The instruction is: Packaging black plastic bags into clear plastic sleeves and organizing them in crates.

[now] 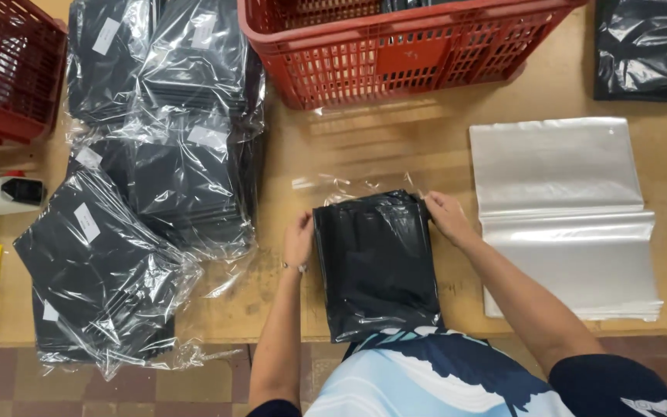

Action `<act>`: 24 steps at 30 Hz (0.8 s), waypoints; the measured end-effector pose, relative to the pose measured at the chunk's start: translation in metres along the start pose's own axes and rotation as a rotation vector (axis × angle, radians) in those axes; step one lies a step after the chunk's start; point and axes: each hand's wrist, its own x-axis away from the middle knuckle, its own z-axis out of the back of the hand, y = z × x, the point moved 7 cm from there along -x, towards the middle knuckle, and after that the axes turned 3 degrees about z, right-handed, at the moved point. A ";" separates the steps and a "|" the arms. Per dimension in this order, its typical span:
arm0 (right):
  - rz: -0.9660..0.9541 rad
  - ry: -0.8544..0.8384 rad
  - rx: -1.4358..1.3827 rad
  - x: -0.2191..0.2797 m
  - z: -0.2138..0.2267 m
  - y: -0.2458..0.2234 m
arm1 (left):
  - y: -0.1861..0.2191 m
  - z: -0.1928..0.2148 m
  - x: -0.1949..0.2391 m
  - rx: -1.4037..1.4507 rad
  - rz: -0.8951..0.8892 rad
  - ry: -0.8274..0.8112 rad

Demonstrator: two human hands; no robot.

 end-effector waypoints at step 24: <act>0.265 0.399 0.121 0.052 0.000 -0.056 | -0.012 -0.008 -0.019 -0.464 0.124 0.009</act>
